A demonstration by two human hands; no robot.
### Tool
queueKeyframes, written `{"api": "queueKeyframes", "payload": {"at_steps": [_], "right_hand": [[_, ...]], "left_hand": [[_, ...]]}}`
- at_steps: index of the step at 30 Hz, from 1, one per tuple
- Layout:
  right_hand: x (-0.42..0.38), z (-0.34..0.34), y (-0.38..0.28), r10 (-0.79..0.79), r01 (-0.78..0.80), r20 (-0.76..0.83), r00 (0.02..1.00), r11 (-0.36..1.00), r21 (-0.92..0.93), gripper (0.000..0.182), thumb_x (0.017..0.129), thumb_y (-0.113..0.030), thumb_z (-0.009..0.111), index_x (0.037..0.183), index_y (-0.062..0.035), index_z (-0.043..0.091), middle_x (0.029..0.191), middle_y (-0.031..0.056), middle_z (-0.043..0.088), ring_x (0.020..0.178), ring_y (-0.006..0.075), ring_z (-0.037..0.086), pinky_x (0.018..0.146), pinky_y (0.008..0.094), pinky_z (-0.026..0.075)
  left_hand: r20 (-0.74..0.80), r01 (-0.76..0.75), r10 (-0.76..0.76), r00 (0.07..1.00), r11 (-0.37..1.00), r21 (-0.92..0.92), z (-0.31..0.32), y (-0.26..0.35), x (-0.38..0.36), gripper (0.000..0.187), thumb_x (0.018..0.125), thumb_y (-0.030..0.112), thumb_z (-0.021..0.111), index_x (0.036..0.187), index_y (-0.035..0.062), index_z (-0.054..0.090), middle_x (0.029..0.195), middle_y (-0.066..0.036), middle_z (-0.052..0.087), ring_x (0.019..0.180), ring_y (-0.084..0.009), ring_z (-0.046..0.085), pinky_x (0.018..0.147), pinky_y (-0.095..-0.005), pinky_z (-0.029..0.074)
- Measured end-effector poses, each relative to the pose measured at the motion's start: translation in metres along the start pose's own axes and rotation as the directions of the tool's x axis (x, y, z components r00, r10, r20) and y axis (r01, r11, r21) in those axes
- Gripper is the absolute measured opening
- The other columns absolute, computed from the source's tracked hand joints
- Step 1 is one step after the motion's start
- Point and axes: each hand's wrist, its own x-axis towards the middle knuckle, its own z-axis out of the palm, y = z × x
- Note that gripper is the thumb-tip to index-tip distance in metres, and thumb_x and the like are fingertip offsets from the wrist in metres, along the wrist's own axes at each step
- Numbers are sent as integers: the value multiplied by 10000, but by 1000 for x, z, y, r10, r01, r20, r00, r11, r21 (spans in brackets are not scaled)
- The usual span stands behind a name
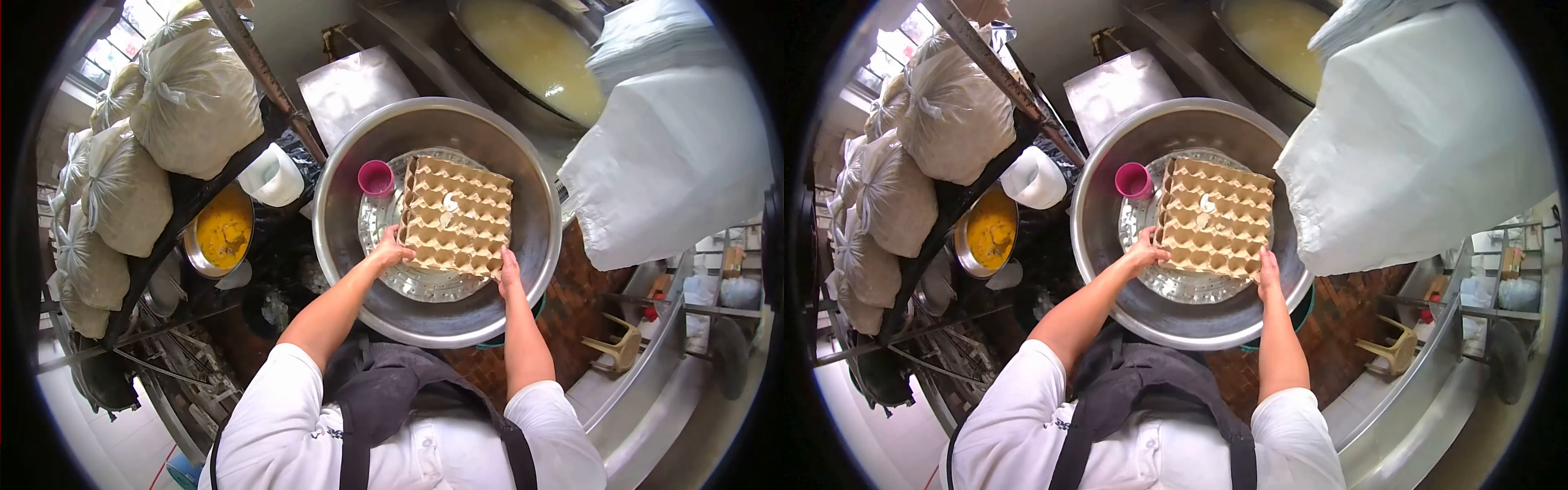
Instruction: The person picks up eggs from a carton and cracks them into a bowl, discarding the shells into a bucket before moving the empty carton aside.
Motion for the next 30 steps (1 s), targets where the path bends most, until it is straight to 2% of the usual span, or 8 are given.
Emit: {"api": "queueKeyframes", "payload": {"at_steps": [3, 10, 13, 14, 16, 18, 25, 30], "right_hand": [[-2, -4, -3, -22, 20, 21, 1000, 994, 108, 353, 947, -273, 595, 1235, -76, 546, 1156, 50, 613, 1074, 209, 603, 920, 363, 510], [-43, -1, -43, -128, 130, -34, 991, 990, 55, 378, 919, -273, 607, 1219, -51, 554, 1105, 51, 611, 1027, 183, 594, 906, 322, 483], [-47, -5, -52, -156, 156, -20, 988, 988, 14, 492, 936, -315, 600, 1315, -14, 509, 1218, 81, 589, 1117, 194, 561, 963, 326, 447], [-52, -5, -59, -167, 167, 6, 986, 986, -2, 613, 935, -336, 606, 1406, 21, 443, 1322, 108, 557, 1197, 205, 524, 1012, 330, 413], [-67, 10, -71, -130, 130, -82, 988, 991, -4, 547, 954, -351, 578, 1365, 0, 498, 1317, 100, 563, 1204, 213, 525, 1022, 348, 412], [-74, 16, -76, -163, 162, 24, 986, 986, 43, 466, 974, -349, 546, 1322, -40, 541, 1274, 93, 593, 1161, 230, 572, 980, 376, 470], [-107, 59, -72, -201, 200, 7, 980, 977, 70, 429, 968, -342, 552, 1280, -47, 564, 1227, 76, 594, 1131, 220, 577, 956, 366, 469], [-152, 93, -65, -274, 266, 48, 961, 956, 126, 470, 957, -350, 563, 1302, -31, 543, 1241, 81, 597, 1135, 238, 583, 966, 377, 470]], "left_hand": [[-13, -135, 135, 991, 991, 25, 5, 0, -7, 1060, 628, 23, 813, 1475, -26, 178, 1354, -170, 490, 1211, -260, 523, 1024, -352, 441], [-15, -219, 221, 975, 971, 101, 15, 19, -47, 1074, 620, 93, 847, 1453, -41, 182, 1328, -193, 460, 1206, -261, 516, 1039, -342, 432], [-19, -311, 316, 949, 942, 124, 19, 17, -55, 1028, 630, 131, 837, 1426, -47, 211, 1326, -196, 459, 1207, -264, 511, 1048, -342, 422], [-12, -336, 339, 941, 937, 97, 20, 18, -59, 1014, 637, 137, 830, 1417, -48, 209, 1307, -196, 466, 1181, -252, 519, 1016, -340, 451], [4, -329, 329, 944, 942, 64, 17, 16, -63, 996, 650, 139, 822, 1406, -53, 203, 1287, -198, 470, 1146, -237, 528, 966, -340, 486], [49, -385, 383, 922, 922, 39, 11, 7, -58, 978, 669, 148, 814, 1398, -60, 197, 1277, -195, 468, 1109, -227, 537, 918, -335, 511], [89, -426, 417, 905, 891, 156, -37, 41, -130, 1133, 700, 328, 852, 1477, -44, 116, 1448, -286, 343, 1400, -351, 332, 1165, -376, 269], [58, -481, 480, 875, 850, 216, -70, 34, -182, 1112, 716, 325, 840, 1477, -46, 118, 1468, -312, 309, 1399, -381, 330, 1159, -386, 283]]}}
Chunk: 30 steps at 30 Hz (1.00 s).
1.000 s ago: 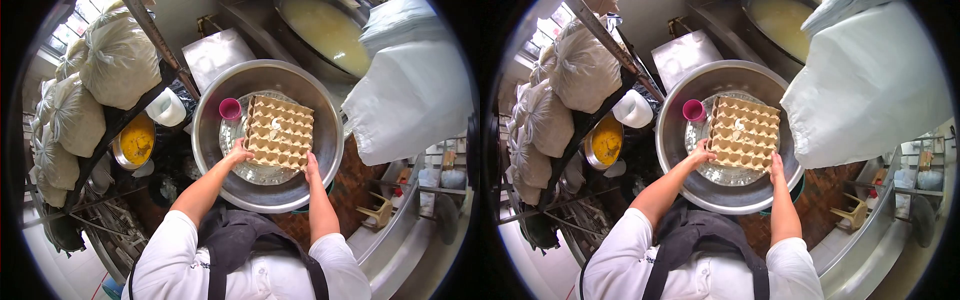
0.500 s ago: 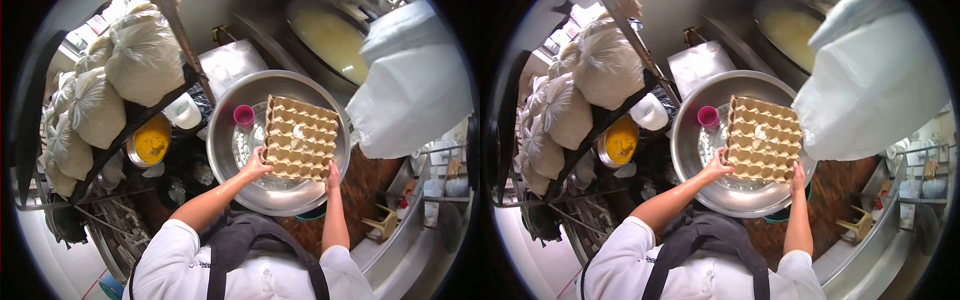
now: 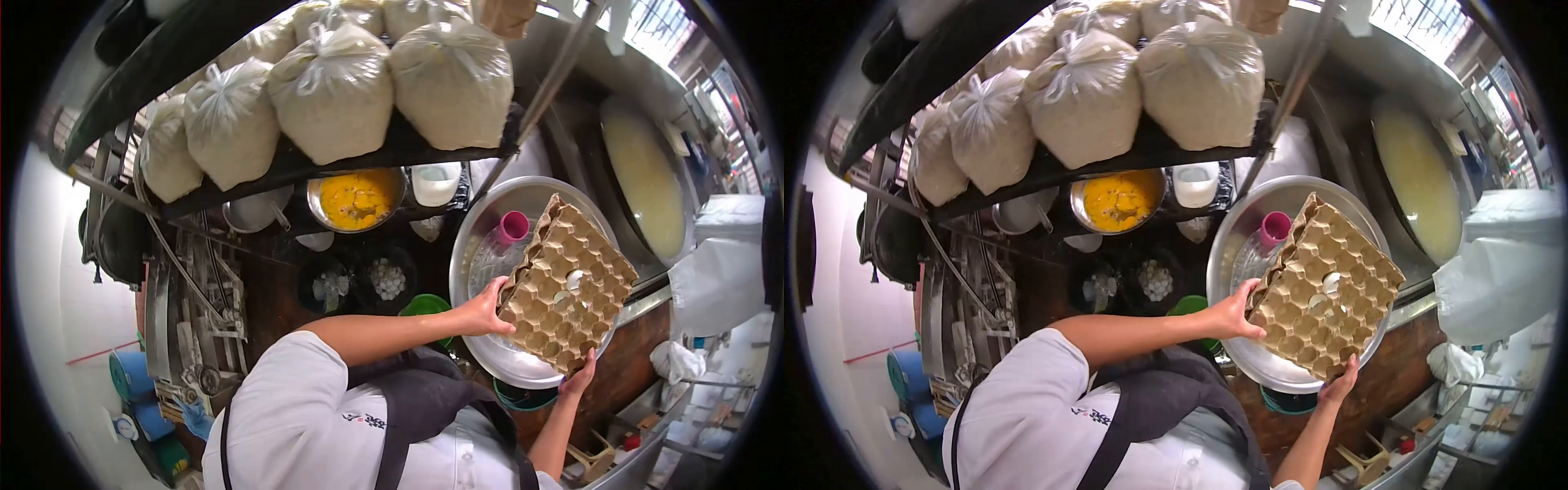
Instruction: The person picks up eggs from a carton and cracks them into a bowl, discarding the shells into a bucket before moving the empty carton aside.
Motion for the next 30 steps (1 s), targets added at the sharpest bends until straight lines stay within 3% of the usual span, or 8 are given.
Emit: {"api": "queueKeyframes", "payload": {"at_steps": [6, 12, 18, 21, 22, 26, 27, 30], "right_hand": [[-71, 55, -8, 0, 1, 99, 995, 1000, -8, 476, 962, -342, 553, 1320, -28, 537, 1261, 90, 611, 1155, 246, 584, 997, 383, 455], [-135, 132, -6, -45, 106, 347, 937, 982, -158, 527, 947, -349, 548, 1362, -29, 496, 1313, 105, 554, 1201, 258, 534, 1016, 389, 423], [-161, 143, -43, 40, 167, 492, 870, 914, -369, 614, 960, -321, 552, 1448, 18, 396, 1470, 143, 421, 1313, 278, 446, 1071, 419, 382], [-193, 69, -155, -27, 429, 651, 758, 774, -467, 536, 983, -326, 522, 1397, 8, 461, 1378, 148, 501, 1225, 260, 512, 1017, 394, 423], [-240, 92, -193, 123, 269, 700, 703, 866, -422, 515, 988, -328, 514, 1381, 4, 478, 1349, 143, 526, 1198, 255, 530, 1004, 390, 432], [-350, 114, -287, 186, 374, 806, 562, 812, -448, 437, 1012, -298, 478, 1332, -4, 513, 1247, 134, 575, 1119, 241, 556, 956, 361, 447], [-379, 92, -306, 176, 378, 799, 575, 809, -451, 424, 1012, -288, 481, 1328, -9, 522, 1217, 112, 594, 1099, 216, 559, 955, 340, 440], [-437, 123, -292, 253, 513, 865, 434, 720, -468, 418, 1010, -289, 495, 1328, -21, 528, 1222, 98, 599, 1086, 199, 561, 961, 339, 435]], "left_hand": [[-164, -122, 120, 979, 993, -4, -41, 13, -97, 1032, 727, 274, 819, 1461, -61, 176, 1458, -283, 327, 1369, -361, 365, 1138, -378, 308], [-380, -41, 8, 925, 996, -79, -72, 18, -222, 975, 759, 268, 803, 1467, -3, 190, 1349, -245, 475, 1264, -321, 500, 1063, -385, 388], [-673, -113, -37, 739, 978, -178, 1, 42, -333, 957, 766, 211, 799, 1458, -18, 179, 1331, -235, 474, 1241, -301, 510, 1062, -369, 390], [-753, -197, -47, 657, 953, -231, 111, 116, -383, 954, 772, 191, 791, 1460, -39, 172, 1369, -248, 422, 1290, -307, 451, 1089, -366, 354], [-792, -204, -62, 607, 951, -230, 137, 130, -409, 958, 775, 193, 789, 1464, -41, 167, 1376, -250, 415, 1299, -311, 442, 1090, -365, 350], [-862, -269, -237, 448, 884, -383, 219, 220, -524, 972, 756, 223, 789, 1473, -38, 188, 1354, -254, 481, 1265, -304, 501, 1073, -354, 379], [-851, -288, -215, 479, 877, -384, 236, 219, -541, 986, 754, 236, 792, 1477, -42, 183, 1334, -251, 500, 1251, -305, 514, 1062, -354, 390], [-891, -326, -298, 342, 852, -410, 259, 223, -610, 920, 791, 201, 785, 1473, -21, 208, 1372, -202, 456, 1290, -274, 458, 1072, -370, 380]]}}
